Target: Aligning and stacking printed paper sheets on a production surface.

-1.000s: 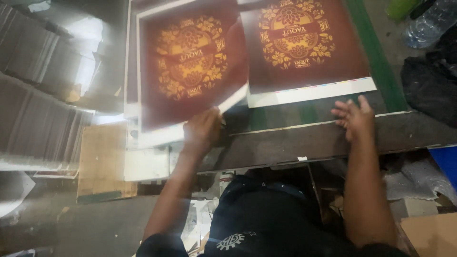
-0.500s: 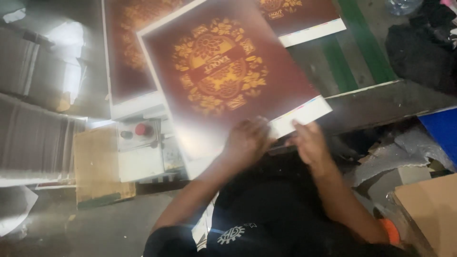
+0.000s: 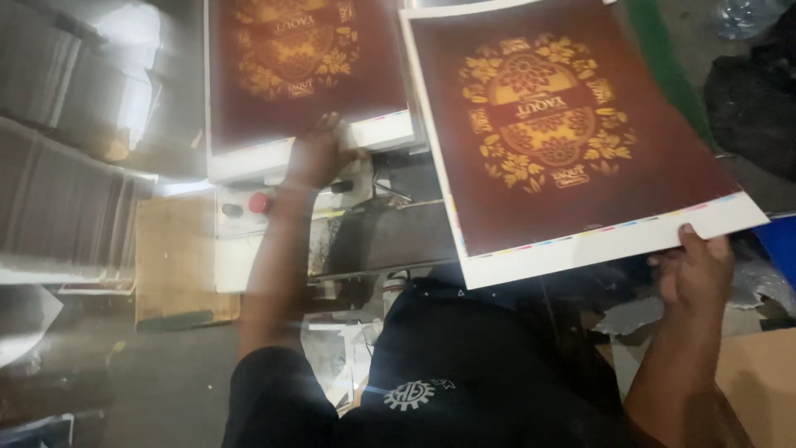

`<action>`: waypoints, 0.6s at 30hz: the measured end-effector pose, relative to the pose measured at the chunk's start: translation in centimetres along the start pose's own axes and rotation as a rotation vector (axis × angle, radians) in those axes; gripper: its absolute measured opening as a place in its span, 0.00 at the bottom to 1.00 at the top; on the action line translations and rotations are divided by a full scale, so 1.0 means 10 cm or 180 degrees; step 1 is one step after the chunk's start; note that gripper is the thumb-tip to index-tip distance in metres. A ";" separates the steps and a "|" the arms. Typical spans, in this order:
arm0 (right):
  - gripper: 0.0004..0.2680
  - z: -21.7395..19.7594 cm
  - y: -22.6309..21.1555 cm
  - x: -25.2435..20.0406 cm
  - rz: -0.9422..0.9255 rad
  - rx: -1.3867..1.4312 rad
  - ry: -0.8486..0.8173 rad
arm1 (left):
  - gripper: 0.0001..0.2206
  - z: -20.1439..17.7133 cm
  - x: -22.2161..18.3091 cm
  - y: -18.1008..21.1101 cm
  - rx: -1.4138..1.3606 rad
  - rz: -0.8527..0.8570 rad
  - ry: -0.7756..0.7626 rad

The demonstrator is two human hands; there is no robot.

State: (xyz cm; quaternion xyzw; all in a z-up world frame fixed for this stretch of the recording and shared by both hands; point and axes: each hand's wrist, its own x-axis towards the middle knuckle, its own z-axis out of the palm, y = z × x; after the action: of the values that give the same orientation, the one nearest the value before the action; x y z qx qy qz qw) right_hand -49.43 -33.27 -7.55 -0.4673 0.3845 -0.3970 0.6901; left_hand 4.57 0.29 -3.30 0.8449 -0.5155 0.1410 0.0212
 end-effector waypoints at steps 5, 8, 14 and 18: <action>0.13 -0.17 0.05 -0.04 -0.0069 -0.0378 0.0125 | 0.33 -0.16 -0.01 -0.10 -0.0324 0.0041 0.0165; 0.13 -0.25 0.18 0.06 0.0016 -0.0340 0.0122 | 0.25 -0.34 0.03 -0.09 -0.0027 0.0257 -0.0027; 0.13 0.02 0.37 0.37 0.0042 -0.0393 -0.0112 | 0.06 -0.55 -0.11 -0.01 -0.0855 0.0228 0.0865; 0.13 0.41 0.31 0.69 -0.0008 -0.0567 -0.0225 | 0.05 -0.72 -0.21 0.20 -0.0786 0.0025 0.1531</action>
State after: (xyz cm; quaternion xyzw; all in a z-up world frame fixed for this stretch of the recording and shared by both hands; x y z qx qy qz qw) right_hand -42.47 -37.36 -10.50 -0.5410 0.3931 -0.3453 0.6584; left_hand 0.39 2.51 2.88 0.7762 -0.5122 0.2737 0.2454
